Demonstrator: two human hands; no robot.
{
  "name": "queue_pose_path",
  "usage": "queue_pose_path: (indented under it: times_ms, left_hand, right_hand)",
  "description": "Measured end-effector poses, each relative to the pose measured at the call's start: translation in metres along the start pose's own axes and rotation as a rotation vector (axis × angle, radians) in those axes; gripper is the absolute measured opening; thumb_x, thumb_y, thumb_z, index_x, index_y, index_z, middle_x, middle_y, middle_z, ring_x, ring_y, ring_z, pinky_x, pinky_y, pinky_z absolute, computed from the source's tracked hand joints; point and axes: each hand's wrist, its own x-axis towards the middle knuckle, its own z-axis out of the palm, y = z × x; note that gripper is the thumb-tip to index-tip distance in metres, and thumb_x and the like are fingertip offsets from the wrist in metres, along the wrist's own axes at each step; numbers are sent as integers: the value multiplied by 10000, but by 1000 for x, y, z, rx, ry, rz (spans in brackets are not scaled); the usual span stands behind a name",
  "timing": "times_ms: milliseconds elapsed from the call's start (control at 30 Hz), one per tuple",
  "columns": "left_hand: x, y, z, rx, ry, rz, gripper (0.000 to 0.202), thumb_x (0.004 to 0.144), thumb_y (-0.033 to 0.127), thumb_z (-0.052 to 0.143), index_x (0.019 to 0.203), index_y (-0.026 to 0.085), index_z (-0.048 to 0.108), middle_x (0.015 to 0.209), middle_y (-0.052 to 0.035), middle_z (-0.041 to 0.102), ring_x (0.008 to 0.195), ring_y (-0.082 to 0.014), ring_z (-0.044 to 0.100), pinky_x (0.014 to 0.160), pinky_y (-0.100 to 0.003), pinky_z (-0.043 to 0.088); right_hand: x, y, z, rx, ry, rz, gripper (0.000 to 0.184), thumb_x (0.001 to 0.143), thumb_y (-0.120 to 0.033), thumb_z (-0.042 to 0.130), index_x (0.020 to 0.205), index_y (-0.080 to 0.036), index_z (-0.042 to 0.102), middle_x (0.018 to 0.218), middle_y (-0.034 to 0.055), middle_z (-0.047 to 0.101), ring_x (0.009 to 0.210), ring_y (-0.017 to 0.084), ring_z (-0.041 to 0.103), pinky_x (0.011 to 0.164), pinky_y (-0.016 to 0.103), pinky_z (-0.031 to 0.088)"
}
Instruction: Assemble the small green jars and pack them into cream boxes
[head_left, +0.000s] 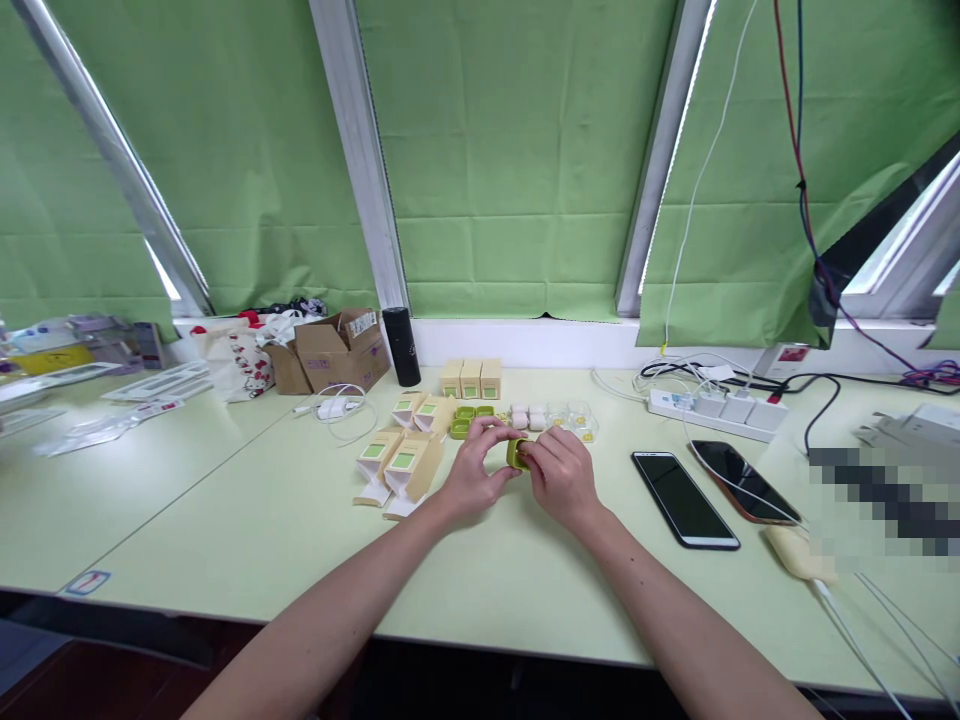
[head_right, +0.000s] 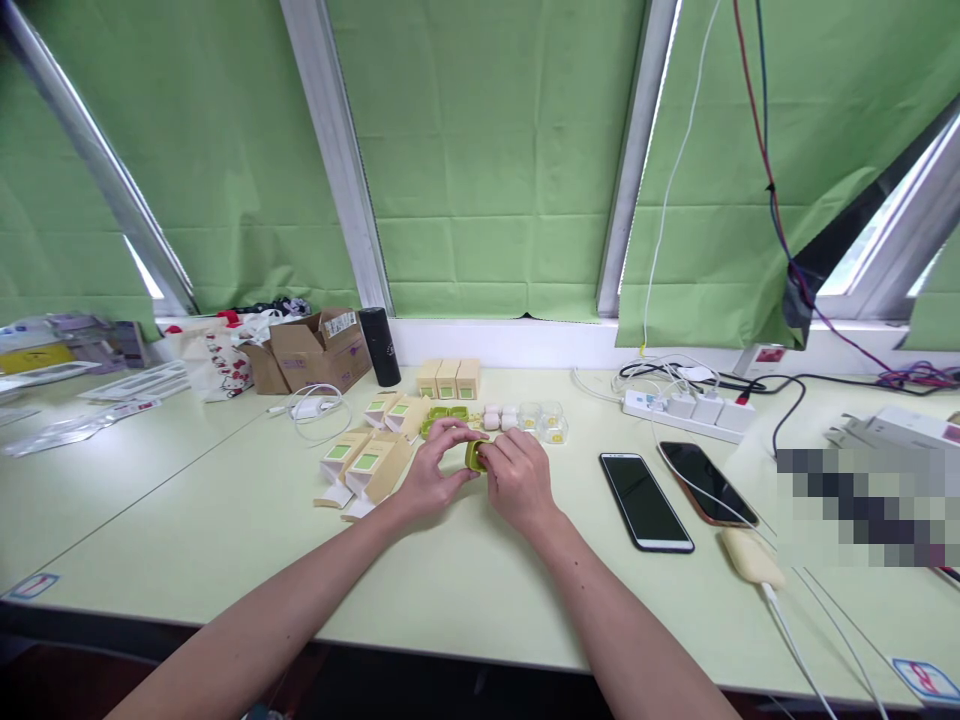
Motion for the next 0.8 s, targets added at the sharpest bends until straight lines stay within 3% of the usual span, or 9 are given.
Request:
queue_pose_path:
  times_ms: [167, 333, 433, 600, 800]
  left_hand:
    - [1, 1, -1, 10, 1, -14, 453, 802, 86, 776, 1212, 263, 701, 1246, -105, 552, 1282, -300, 553, 1141, -523, 472]
    - [4, 4, -4, 1, 54, -45, 433, 831, 106, 753, 1227, 271, 698, 1262, -105, 553, 1283, -297, 550, 1139, -532, 462]
    - [6, 4, -7, 31, 117, -47, 403, 839, 139, 759, 1216, 270, 702, 1247, -106, 572, 1293, -298, 531, 1137, -541, 460]
    - [6, 0, -6, 96, 139, -16, 449, 822, 143, 781, 1242, 288, 713, 1210, -96, 633, 1279, -297, 498, 1123, -542, 465]
    - [5, 2, -2, 84, 97, 29, 432, 857, 246, 804, 1277, 289, 715, 1165, -91, 689, 1241, -303, 505, 1092, -538, 475]
  right_hand:
    - [0, 2, 0, 11, -1, 0, 187, 1000, -117, 550, 923, -211, 693, 693, 25, 609, 704, 200, 478, 636, 353, 340]
    - [-1, 6, -5, 87, -41, 17, 211, 979, -142, 557, 1129, -203, 693, 773, 51, 650, 752, 222, 542, 669, 362, 405]
    - [-2, 7, -7, 139, -25, 76, 261, 951, -148, 567, 1189, -208, 657, 907, 81, 687, 838, 248, 608, 716, 387, 477]
    - [-3, 5, -6, 197, -59, 140, 542, 933, -179, 585, 1464, -232, 493, 1309, 149, 666, 1214, 324, 635, 955, 500, 579]
    - [-10, 6, 5, 261, -102, 146, 589, 958, -128, 538, 1525, -256, 443, 1369, 141, 670, 1268, 307, 637, 973, 506, 619]
